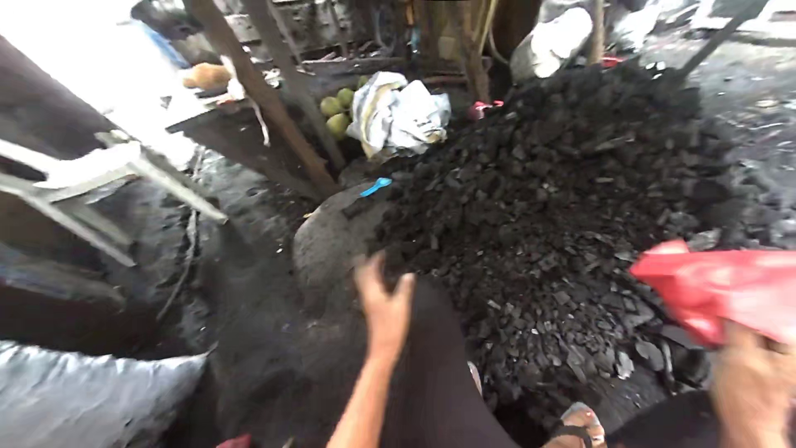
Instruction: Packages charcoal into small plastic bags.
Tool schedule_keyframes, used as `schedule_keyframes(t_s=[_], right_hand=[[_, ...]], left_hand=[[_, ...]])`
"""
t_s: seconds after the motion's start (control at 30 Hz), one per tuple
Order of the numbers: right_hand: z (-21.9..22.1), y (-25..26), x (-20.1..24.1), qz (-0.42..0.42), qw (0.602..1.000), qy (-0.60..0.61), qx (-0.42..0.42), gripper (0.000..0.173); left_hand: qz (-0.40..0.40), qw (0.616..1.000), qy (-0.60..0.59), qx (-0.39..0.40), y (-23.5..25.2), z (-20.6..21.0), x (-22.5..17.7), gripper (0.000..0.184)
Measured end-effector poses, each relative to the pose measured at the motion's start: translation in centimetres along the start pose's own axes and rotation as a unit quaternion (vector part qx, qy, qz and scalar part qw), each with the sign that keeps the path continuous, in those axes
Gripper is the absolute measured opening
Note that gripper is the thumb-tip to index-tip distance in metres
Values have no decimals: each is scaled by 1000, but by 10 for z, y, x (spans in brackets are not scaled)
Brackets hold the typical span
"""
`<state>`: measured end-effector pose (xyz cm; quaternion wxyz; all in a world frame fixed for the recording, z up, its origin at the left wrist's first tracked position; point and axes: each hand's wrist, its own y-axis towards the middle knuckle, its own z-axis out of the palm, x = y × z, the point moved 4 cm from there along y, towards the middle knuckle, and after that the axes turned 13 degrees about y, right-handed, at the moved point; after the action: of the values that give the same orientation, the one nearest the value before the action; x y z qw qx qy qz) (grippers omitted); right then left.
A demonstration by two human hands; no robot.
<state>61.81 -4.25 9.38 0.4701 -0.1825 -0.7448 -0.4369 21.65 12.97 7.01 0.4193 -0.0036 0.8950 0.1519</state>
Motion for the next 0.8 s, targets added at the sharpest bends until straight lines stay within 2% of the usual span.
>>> schedule_keyframes(t_s=[0.07,0.13,0.2,0.27,0.4,0.43,0.53,0.57,0.6,0.63,0.67,0.73,0.77,0.8], right_hand=[[37,-18,-5,9,998,31,47,30],[64,-33,-12,51,991,68,107,28],[82,-44,-23,74,983,80,145,27],[88,-54,-31,87,978,68,176,24],[93,-68,-35,94,958,61,262,26],[96,-72,-35,110,948,83,287,30],[104,-80,-31,188,892,181,368,60],[104,-81,-30,184,888,201,369,62],[103,-80,-30,161,900,215,342,55],[101,-77,-30,136,920,223,294,45],[98,-71,-30,124,937,218,244,41],[92,-58,-33,151,946,194,210,64],[91,-53,-35,182,939,184,227,76],[90,-50,-36,211,927,174,256,81]], left_hand=[[81,980,-89,161,-15,61,-71,63],[133,926,-138,326,-41,107,-121,67],[184,875,-120,430,-65,138,-145,72],[192,849,-83,485,-78,154,-147,79],[57,837,-139,526,-84,163,-123,75],[21,838,-168,518,-85,163,-118,74],[-88,841,-261,466,-79,163,-108,61],[-114,841,-274,452,-76,163,-106,56],[-129,842,-279,443,-73,161,-105,50],[-127,843,-273,445,-70,159,-105,47],[-117,842,-265,455,-67,156,-105,46],[-85,827,-249,497,-65,153,-107,46],[-62,817,-243,519,-65,152,-108,44],[-39,807,-239,539,-64,151,-110,43]])
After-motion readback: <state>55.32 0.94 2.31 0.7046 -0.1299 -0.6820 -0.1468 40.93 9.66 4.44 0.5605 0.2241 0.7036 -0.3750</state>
